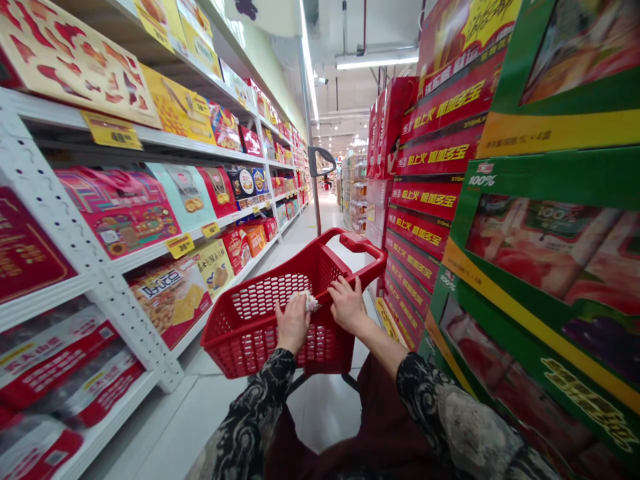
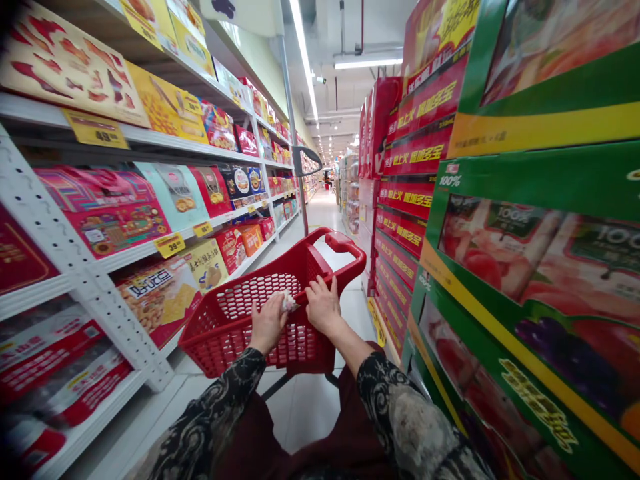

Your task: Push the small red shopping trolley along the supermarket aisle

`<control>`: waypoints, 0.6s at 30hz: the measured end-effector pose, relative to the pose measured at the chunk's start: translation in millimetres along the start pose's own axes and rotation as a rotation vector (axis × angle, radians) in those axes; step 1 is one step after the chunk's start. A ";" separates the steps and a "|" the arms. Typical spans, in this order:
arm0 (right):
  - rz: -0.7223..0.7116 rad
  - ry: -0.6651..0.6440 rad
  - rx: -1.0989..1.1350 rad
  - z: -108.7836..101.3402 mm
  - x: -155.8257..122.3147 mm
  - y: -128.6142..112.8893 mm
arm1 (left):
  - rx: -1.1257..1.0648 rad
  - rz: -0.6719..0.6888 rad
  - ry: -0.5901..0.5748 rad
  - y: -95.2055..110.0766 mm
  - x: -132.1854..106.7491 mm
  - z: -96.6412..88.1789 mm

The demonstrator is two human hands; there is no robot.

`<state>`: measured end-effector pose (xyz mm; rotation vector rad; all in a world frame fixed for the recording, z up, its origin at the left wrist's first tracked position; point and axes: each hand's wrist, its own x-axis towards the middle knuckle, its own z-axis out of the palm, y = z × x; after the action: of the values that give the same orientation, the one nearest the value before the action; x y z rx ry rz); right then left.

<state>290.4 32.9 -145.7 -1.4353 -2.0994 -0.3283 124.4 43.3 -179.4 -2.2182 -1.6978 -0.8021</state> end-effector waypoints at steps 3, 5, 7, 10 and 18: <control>-0.025 -0.020 -0.011 0.5 0.1 3.6 | 0.073 -0.075 -0.021 -29.5 -8.3 -2.5; -0.028 -0.031 -0.008 -0.1 -0.2 4.8 | 0.130 -0.130 -0.039 -56.0 -18.0 -4.8; -0.020 -0.039 -0.003 -0.5 -0.7 4.1 | 0.165 -0.182 -0.040 -81.6 -29.4 -7.2; 0.000 -0.037 0.004 -0.1 -2.0 0.9 | 0.182 -0.288 -0.007 -109.4 -45.0 -9.4; 0.043 -0.049 -0.038 -0.8 2.2 -15.2 | 0.127 -0.273 -0.010 -91.9 -42.9 -4.4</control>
<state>276.2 28.2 -142.0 -1.5225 -2.1081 -0.3203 28.8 33.6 -212.4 -1.9378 -2.0252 -0.7184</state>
